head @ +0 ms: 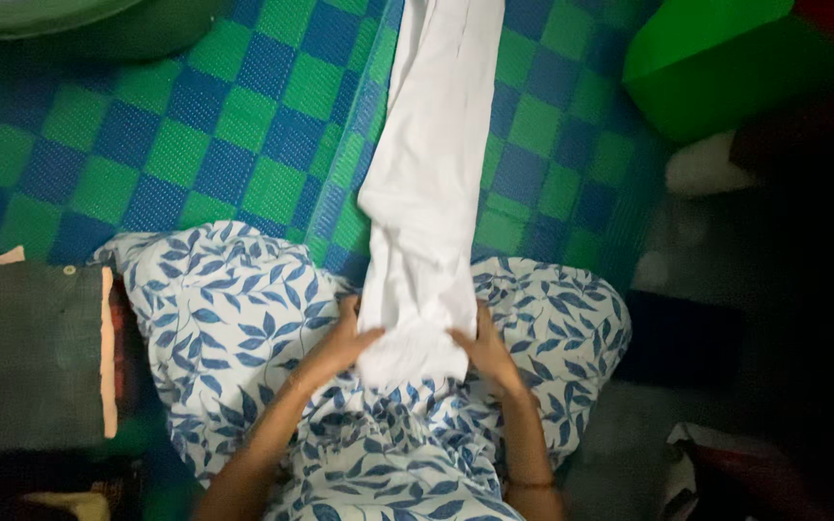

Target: The person sits on a mat and folds a white shirt, a blue shirt, and a light blue shirt one by one. They smooth out each garment, fold the sleeves and body, and stack the folded items on a pile to their left.

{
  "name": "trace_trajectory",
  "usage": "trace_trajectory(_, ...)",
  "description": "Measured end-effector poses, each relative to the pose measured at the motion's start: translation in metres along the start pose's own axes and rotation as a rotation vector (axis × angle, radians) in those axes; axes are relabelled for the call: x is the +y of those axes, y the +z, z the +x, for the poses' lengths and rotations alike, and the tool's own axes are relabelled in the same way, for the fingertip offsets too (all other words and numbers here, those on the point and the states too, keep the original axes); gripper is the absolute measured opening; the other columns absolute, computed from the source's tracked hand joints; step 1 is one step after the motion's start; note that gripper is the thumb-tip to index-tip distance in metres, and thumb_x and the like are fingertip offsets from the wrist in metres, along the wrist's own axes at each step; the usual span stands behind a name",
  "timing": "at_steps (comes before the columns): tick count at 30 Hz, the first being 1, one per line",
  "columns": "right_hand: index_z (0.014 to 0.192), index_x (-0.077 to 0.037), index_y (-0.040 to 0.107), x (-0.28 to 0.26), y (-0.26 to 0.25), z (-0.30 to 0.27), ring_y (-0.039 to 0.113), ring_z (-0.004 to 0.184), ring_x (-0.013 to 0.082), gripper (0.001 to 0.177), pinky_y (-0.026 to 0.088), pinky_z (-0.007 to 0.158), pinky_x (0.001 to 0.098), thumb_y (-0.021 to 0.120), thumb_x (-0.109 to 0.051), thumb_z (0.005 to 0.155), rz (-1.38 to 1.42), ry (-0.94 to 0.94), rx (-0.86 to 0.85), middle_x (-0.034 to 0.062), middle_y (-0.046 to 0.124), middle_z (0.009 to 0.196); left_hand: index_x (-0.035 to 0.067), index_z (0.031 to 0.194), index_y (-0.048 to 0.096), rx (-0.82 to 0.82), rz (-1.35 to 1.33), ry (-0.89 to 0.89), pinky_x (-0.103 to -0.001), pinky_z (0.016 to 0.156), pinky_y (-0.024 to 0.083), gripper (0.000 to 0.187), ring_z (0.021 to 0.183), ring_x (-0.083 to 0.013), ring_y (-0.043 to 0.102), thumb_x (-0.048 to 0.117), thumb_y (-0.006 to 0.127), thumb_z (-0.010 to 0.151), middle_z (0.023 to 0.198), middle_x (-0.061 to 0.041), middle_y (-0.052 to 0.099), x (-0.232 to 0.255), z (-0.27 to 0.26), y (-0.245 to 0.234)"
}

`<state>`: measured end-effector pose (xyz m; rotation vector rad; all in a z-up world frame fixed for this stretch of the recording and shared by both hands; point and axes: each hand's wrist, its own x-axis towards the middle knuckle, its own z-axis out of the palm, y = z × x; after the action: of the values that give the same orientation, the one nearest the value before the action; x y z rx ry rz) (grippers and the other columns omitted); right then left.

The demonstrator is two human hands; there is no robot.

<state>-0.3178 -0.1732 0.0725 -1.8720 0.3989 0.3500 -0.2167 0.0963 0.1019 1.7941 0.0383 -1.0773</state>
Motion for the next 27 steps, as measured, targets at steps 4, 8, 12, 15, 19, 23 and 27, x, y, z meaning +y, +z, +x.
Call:
trace_trajectory(4,0.151,-0.002,0.043,-0.027,-0.033,-0.012,0.071,0.102,0.0295,0.065,0.056,0.089,0.0392,0.069,-0.016,0.093,-0.219,0.173,-0.267,0.0214,0.071,0.12,0.001,0.146,0.026,0.005,0.546,0.049,-0.044,0.11,0.043,0.082,0.133,-0.0392,0.049,0.036,0.073,0.089,0.143,-0.028,0.046,0.039,-0.039,-0.022)
trace_trajectory(8,0.123,0.001,0.068,-0.033,-0.095,0.087,0.077,0.082,0.0219,0.039,0.061,0.073,0.0382,0.064,-0.02,0.091,-0.203,0.141,0.01,0.0127,0.08,0.098,0.006,0.145,0.045,0.047,0.48,0.37,-0.042,0.115,0.039,0.059,0.139,-0.0339,0.047,0.036,0.064,0.098,0.148,-0.018,0.048,0.099,0.022,-0.038)
trace_trajectory(12,0.127,0.004,0.066,-0.008,-0.129,0.272,0.063,0.099,0.0151,0.042,0.052,0.091,0.032,0.065,-0.03,0.102,0.231,-0.083,0.237,0.0075,0.069,0.112,0.021,0.161,0.026,-0.611,-0.395,0.442,-0.045,0.122,0.03,0.064,0.154,-0.0278,0.034,0.05,0.043,0.106,0.168,-0.008,0.03,0.136,0.159,-0.028)
trace_trajectory(15,0.134,0.004,0.062,-0.002,-0.147,0.4,0.068,0.102,0.0155,0.051,0.055,0.092,0.0299,0.068,-0.03,0.095,0.602,0.025,0.258,0.0076,0.07,0.117,0.032,0.165,0.017,-0.715,-1.087,0.354,-0.049,0.122,0.027,0.065,0.155,-0.0305,0.028,0.052,0.039,0.107,0.172,-0.01,0.021,0.132,0.222,-0.01)
trace_trajectory(19,0.135,0.009,0.061,-0.032,-0.168,0.499,0.054,0.089,0.0247,0.054,0.046,0.071,0.0356,0.079,-0.029,0.102,0.581,0.182,0.184,0.0101,0.055,0.109,0.039,0.165,0.014,-0.647,-1.285,0.293,-0.049,0.123,0.027,0.065,0.155,-0.0319,0.025,0.058,0.035,0.106,0.173,-0.01,0.017,0.106,0.254,-0.002)
trace_trajectory(23,0.126,0.002,0.058,-0.11,-0.165,0.512,0.076,0.097,0.0233,0.051,0.063,0.08,0.0374,0.079,-0.018,0.084,0.46,0.137,0.1,0.012,0.072,0.115,0.041,0.164,0.015,-0.637,-1.262,0.29,-0.047,0.124,0.027,0.065,0.156,-0.0317,0.026,0.061,0.031,0.105,0.173,-0.009,0.018,0.102,0.262,0.0)
trace_trajectory(27,0.124,0.001,0.066,-0.164,-0.163,0.452,0.07,0.099,0.0234,0.038,0.061,0.087,0.0384,0.075,-0.017,0.093,0.281,-0.092,-0.027,0.011,0.074,0.113,0.038,0.165,0.017,-0.667,-1.261,0.306,-0.051,0.124,0.027,0.065,0.152,-0.0327,0.031,0.061,0.031,0.106,0.17,-0.012,0.026,0.091,0.264,-0.005)
